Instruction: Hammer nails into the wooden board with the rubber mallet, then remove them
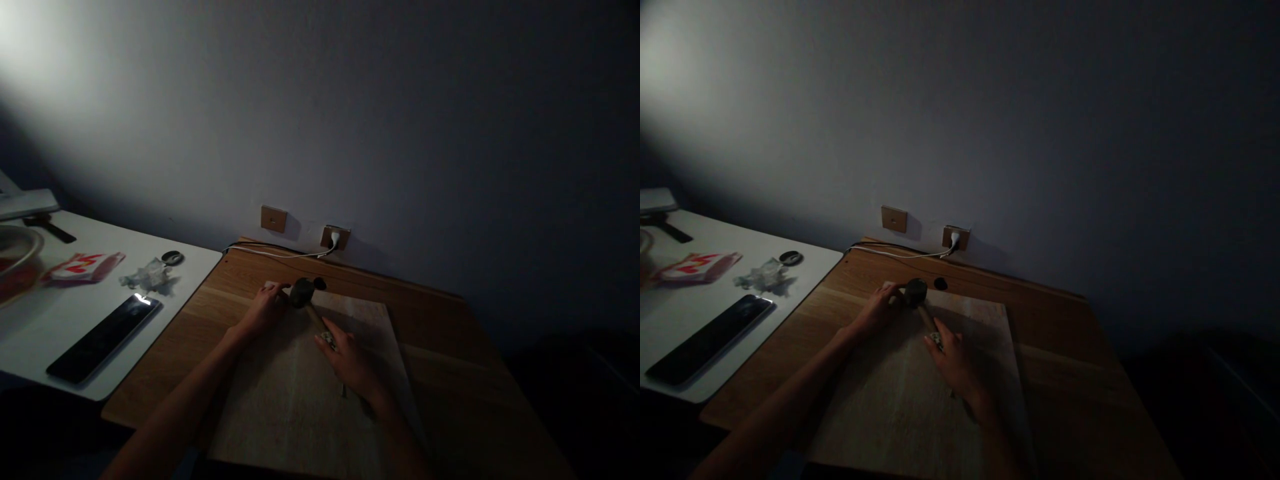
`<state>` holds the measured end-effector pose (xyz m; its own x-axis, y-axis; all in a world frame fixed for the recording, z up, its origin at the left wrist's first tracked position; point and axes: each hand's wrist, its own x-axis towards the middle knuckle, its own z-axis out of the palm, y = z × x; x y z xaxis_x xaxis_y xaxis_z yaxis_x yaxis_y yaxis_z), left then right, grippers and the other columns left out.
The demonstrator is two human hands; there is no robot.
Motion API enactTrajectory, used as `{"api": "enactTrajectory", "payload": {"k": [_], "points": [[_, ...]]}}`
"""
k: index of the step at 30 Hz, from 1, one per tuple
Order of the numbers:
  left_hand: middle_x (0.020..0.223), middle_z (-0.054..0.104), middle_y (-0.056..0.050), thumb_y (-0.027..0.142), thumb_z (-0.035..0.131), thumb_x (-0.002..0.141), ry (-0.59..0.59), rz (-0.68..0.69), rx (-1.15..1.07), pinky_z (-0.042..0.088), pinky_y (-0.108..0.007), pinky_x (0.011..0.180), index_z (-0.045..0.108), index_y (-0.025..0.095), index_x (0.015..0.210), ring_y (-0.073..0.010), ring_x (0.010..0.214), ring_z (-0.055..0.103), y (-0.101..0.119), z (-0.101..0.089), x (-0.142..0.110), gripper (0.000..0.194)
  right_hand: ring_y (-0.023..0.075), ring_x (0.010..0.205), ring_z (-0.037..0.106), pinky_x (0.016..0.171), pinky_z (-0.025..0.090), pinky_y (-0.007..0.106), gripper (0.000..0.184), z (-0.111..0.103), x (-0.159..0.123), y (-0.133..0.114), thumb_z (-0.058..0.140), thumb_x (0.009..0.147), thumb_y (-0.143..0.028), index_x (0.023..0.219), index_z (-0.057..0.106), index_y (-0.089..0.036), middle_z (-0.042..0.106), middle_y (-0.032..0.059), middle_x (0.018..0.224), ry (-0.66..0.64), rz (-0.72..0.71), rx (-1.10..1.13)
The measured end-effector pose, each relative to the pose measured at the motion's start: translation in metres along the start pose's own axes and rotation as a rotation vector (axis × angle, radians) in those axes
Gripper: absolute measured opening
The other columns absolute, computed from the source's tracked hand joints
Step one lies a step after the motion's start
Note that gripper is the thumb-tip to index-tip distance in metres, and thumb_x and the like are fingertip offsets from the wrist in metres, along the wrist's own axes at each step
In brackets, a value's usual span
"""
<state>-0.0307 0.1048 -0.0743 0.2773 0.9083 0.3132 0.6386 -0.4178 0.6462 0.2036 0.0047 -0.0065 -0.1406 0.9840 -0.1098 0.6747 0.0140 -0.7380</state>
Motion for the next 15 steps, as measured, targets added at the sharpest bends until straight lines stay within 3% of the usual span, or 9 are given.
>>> {"api": "enactTrajectory", "payload": {"k": [6,10,15], "points": [[0.113,0.07,-0.009,0.019,0.065,0.082,-0.02,0.019,-0.022,0.049,-0.041,0.097,0.062,0.02,0.125,-0.0253,0.108,0.064,0.0,-0.006,0.003,0.043,0.0299,0.114,0.069,0.099,0.051,0.045,0.058,-0.024,-0.007,0.029,0.051,0.092,-0.051,0.137,0.062,-0.017,0.074,0.0122,0.121,0.108,0.013,0.054],[0.123,0.064,-0.01,0.027,0.065,0.087,0.012,0.141,0.029,0.047,-0.041,0.1,0.064,0.023,0.121,-0.0261,0.117,0.058,0.029,-0.014,-0.001,0.035,0.03,0.111,0.069,0.097,0.052,0.044,0.056,-0.031,-0.014,0.056,0.049,0.092,-0.052,0.132,0.064,-0.016,0.073,0.0127,0.121,0.165,0.052,0.061],[0.11,0.071,-0.005,0.02,0.058,0.094,-0.315,0.552,0.189,0.044,-0.037,0.098,0.065,0.027,0.117,-0.0211,0.108,0.062,0.086,0.001,-0.023,0.026,0.0303,0.115,0.067,0.096,0.054,0.042,0.055,-0.025,-0.019,0.07,0.05,0.092,-0.052,0.133,0.063,-0.019,0.072,0.0125,0.123,0.205,0.035,0.088]]}}
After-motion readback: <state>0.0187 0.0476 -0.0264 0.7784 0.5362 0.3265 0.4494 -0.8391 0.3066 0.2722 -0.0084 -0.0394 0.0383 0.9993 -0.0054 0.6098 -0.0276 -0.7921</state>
